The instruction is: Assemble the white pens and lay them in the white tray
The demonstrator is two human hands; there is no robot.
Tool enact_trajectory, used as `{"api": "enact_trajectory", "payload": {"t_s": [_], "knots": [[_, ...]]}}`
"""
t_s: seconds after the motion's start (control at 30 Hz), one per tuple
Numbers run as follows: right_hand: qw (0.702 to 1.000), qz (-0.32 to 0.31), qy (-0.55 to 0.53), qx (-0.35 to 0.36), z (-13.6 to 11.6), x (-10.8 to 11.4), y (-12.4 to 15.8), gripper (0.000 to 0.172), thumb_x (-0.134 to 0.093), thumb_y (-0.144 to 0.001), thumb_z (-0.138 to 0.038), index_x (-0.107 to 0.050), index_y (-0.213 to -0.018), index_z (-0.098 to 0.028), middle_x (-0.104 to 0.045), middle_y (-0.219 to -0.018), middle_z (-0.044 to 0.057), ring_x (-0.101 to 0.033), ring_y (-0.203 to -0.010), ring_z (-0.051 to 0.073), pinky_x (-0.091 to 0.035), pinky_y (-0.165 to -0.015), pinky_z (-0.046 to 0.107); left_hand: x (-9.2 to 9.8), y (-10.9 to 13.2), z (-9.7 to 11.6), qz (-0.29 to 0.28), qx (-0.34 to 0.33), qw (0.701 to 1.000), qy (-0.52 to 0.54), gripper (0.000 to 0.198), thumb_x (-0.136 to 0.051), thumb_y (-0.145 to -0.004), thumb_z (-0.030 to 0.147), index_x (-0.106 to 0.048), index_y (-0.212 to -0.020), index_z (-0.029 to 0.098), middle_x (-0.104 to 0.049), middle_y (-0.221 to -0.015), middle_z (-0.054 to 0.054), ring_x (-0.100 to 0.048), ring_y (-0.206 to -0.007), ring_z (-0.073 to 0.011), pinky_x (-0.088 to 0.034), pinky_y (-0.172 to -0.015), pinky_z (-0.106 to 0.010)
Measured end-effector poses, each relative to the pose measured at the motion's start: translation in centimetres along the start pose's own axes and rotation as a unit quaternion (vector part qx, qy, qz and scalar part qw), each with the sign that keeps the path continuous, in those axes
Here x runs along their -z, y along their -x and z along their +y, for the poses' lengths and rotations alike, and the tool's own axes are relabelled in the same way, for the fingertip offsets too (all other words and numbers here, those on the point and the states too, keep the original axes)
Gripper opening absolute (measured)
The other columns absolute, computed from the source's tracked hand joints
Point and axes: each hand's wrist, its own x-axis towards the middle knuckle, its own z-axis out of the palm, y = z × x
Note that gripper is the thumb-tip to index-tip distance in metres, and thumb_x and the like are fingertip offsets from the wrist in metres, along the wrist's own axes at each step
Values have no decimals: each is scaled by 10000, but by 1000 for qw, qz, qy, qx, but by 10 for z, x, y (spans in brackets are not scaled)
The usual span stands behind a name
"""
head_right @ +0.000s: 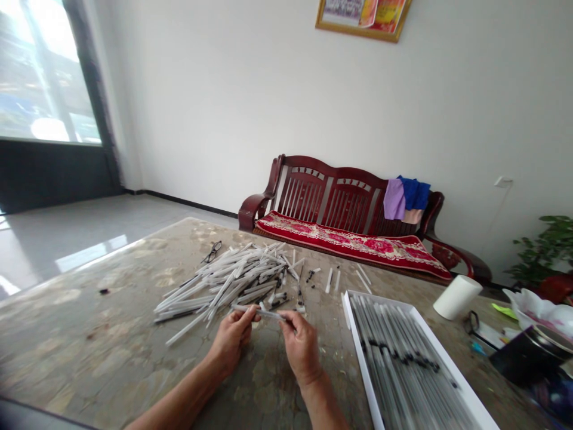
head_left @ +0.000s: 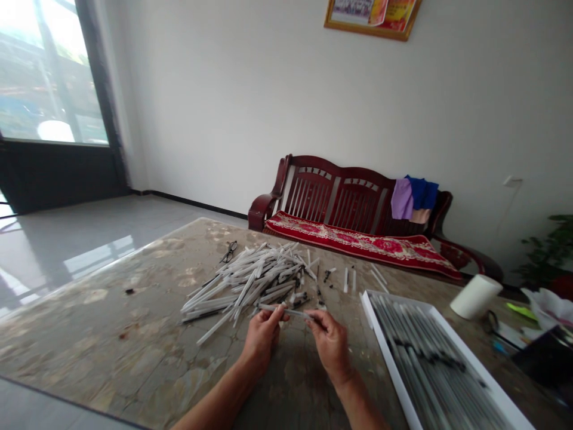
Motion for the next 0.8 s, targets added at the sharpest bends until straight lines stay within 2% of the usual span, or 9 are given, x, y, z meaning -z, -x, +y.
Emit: {"api": "enact_trajectory", "payload": {"t_s": [0.07, 0.17, 0.3, 0.4, 0.47, 0.57, 0.67, 0.73, 0.8], "knots": [[1000, -9, 3, -5, -3, 1, 1, 119, -662, -822, -308, -733, -892, -243, -754, -811, 31, -708, -751, 180, -548, -705, 244, 1, 0, -2, -2, -5, 1000, -4, 502, -771, -572, 620, -629, -631, 142, -277, -373, 122, -176, -362, -38, -99, -371, -202], [995, -6, -54, -88, -6, -4, 2, 200, -663, -806, -412, -718, -830, -222, -717, -663, 18, -688, -609, 182, -557, -586, 252, 2, 1, -5, -6, -30, 999, -17, 471, -772, -604, 590, -636, -644, 140, -310, -387, 111, -193, -368, -40, -106, -381, -205], [955, 8, -176, -237, -13, -13, 1, 407, -716, -689, -577, -663, -762, -181, -688, -593, 24, -642, -470, 181, -524, -423, 262, 0, 1, -6, 5, -58, 998, -30, 452, -781, -616, 564, -630, -655, 139, -395, -423, 91, -225, -378, -39, -127, -387, -200], [925, 9, -237, -298, -26, -13, -3, 470, -779, -599, -589, -629, -733, -164, -680, -580, 25, -626, -452, 162, -504, -397, 242, -2, 2, -2, 14, -62, 998, -28, 458, -801, -588, 558, -631, -651, 137, -396, -416, 94, -243, -375, -39, -140, -388, -194], [910, 10, -287, -298, -37, -12, -5, 465, -804, -597, -549, -631, -784, -160, -690, -623, 17, -635, -491, 146, -518, -441, 233, -3, 3, 1, 7, -48, 999, -7, 467, -792, -592, 570, -632, -655, 136, -353, -394, 108, -230, -365, -38, -140, -384, -189], [894, 5, -358, -269, -52, -16, -6, 471, -847, -580, -440, -639, -906, -172, -691, -688, -15, -627, -539, 112, -515, -502, 208, -2, 7, 3, -15, -44, 999, 28, 493, -802, -578, 561, -661, -781, 135, -560, -556, 52, -268, -380, -28, -175, -374, -181], [890, 22, -368, -269, -61, -22, -4, 420, -844, -566, -423, -641, -835, -172, -634, -593, -48, -566, -494, 89, -452, -448, 175, 2, 11, 2, -54, -56, 997, -4, 501, -775, -616, 555, -687, -894, 148, -629, -644, 25, -300, -376, -31, -207, -378, -181], [897, 53, -348, -267, -67, -16, -3, 388, -818, -586, -458, -630, -775, -176, -599, -554, -53, -556, -494, 98, -413, -408, 170, 4, 13, 1, -71, -70, 992, -80, 466, -757, -627, 562, -710, -823, 142, -638, -609, 9, -394, -391, -62, -272, -392, -197], [906, 86, -327, -256, -72, 5, -5, 382, -792, -613, -480, -621, -780, -181, -636, -625, -28, -595, -548, 118, -407, -399, 172, 7, 15, 1, -89, -110, 976, -168, 392, -765, -627, 496, -733, -836, 166, -710, -712, -36, -596, -572, -153, -431, -523, -239]]}}
